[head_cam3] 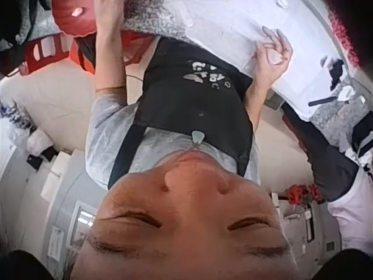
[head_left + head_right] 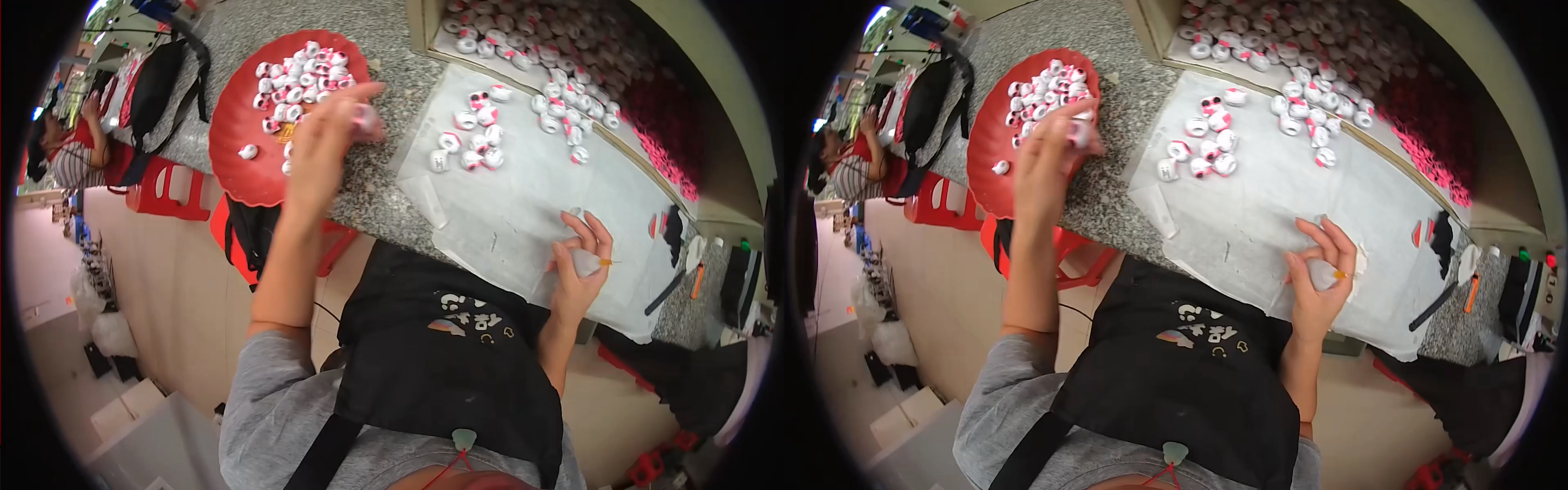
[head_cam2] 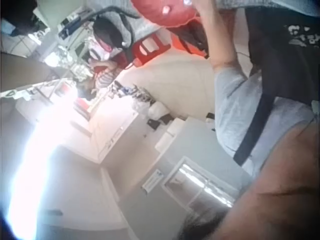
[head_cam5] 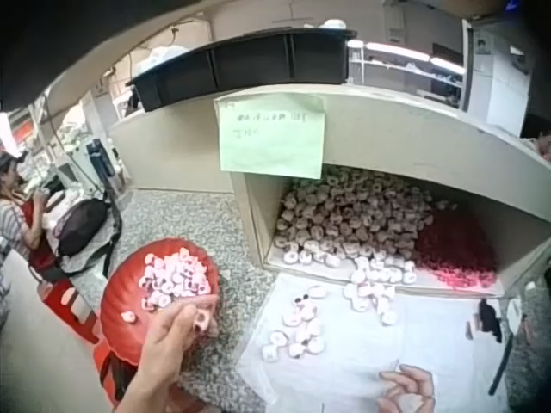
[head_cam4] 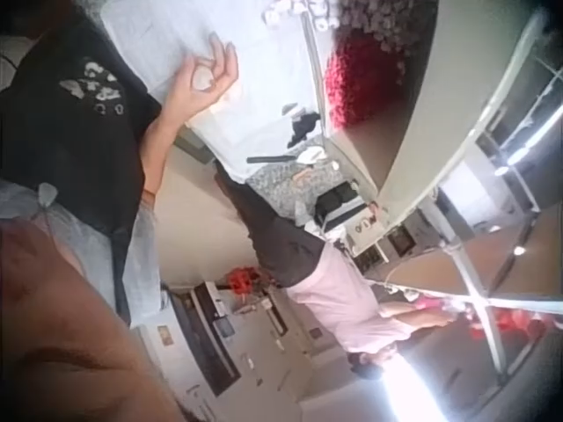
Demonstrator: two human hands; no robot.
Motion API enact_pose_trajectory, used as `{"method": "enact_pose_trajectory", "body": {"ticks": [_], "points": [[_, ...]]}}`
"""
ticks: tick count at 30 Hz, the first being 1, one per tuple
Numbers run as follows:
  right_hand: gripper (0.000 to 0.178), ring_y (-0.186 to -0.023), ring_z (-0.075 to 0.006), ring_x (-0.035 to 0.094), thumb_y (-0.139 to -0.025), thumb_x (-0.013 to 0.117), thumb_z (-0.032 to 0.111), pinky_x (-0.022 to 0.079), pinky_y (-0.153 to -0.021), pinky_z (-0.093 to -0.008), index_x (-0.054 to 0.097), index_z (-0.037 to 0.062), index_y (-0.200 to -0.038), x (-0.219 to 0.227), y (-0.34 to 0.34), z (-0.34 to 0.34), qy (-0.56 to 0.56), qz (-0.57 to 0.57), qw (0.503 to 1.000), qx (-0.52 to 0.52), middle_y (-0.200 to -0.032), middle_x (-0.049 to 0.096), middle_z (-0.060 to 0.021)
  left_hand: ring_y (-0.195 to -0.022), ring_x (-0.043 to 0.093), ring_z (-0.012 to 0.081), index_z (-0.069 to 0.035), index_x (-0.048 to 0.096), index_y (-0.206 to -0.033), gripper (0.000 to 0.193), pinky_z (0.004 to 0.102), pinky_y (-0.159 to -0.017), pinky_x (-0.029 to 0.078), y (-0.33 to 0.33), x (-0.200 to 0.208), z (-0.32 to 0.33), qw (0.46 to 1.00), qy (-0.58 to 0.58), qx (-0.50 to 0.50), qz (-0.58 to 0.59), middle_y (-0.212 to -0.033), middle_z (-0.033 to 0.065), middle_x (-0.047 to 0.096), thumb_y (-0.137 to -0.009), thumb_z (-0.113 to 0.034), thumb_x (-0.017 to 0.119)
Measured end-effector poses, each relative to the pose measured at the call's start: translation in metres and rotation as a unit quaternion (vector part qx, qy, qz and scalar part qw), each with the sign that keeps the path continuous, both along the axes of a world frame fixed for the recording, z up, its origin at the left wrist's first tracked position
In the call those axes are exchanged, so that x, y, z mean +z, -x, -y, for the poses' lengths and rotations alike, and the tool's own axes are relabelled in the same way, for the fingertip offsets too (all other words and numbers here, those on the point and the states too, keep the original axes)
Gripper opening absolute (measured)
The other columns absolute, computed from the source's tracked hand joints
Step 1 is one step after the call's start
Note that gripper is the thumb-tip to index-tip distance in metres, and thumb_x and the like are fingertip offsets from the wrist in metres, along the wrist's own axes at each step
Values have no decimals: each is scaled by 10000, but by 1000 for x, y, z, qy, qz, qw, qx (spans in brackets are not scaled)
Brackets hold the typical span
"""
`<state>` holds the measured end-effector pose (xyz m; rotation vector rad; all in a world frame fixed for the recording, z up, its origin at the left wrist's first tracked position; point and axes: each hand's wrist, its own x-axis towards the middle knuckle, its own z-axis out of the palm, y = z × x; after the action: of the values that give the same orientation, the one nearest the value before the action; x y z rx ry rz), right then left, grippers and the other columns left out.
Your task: Assembling small plastic components by applying glue from a bottle at a factory workbench.
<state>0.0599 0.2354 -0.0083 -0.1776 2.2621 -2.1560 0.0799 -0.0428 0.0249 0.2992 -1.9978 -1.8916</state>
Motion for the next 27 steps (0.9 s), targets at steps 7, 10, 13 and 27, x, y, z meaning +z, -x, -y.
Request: {"method": "enact_pose_trajectory", "body": {"ticks": [7, 10, 13, 27], "points": [[445, -600, -74, 426, -668, 500, -12, 368, -453, -177, 340, 2, -1083, 3, 9, -7, 14, 21, 1000, -11, -907, 473, -108, -637, 523, 146, -23, 555, -885, 144, 247, -582, 391, -3, -19, 40, 935, 346, 36, 63, -709, 76, 564, -780, -81, 476], [350, -670, -99, 430, -699, 447, 17, 380, -560, -204, 351, 21, -1035, 0, 25, -29, -2, -13, 999, -35, -927, 439, -84, -672, 532, 229, -22, 545, -883, 152, 292, -613, 403, -3, -14, 39, 908, 410, 18, 83, -746, 107, 556, -747, -78, 508], [239, -708, -120, 450, -735, 417, 43, 383, -660, -242, 374, 24, -969, 1, 39, -49, 7, -6, 999, -43, -944, 439, -81, -740, 513, 268, -27, 537, -898, 179, 325, -663, 398, -4, -3, 33, 861, 495, -12, 115, -808, 115, 545, -729, -81, 518], [229, -776, -136, 493, -774, 434, 50, 406, -685, -258, 398, 8, -996, -5, 37, -46, 59, 21, 997, -55, -936, 464, -93, -925, 463, 284, -82, 611, -841, 218, 393, -736, 345, -21, 78, -98, 684, -210, -536, -448, -946, 64, 571, -798, -241, 468]]}}
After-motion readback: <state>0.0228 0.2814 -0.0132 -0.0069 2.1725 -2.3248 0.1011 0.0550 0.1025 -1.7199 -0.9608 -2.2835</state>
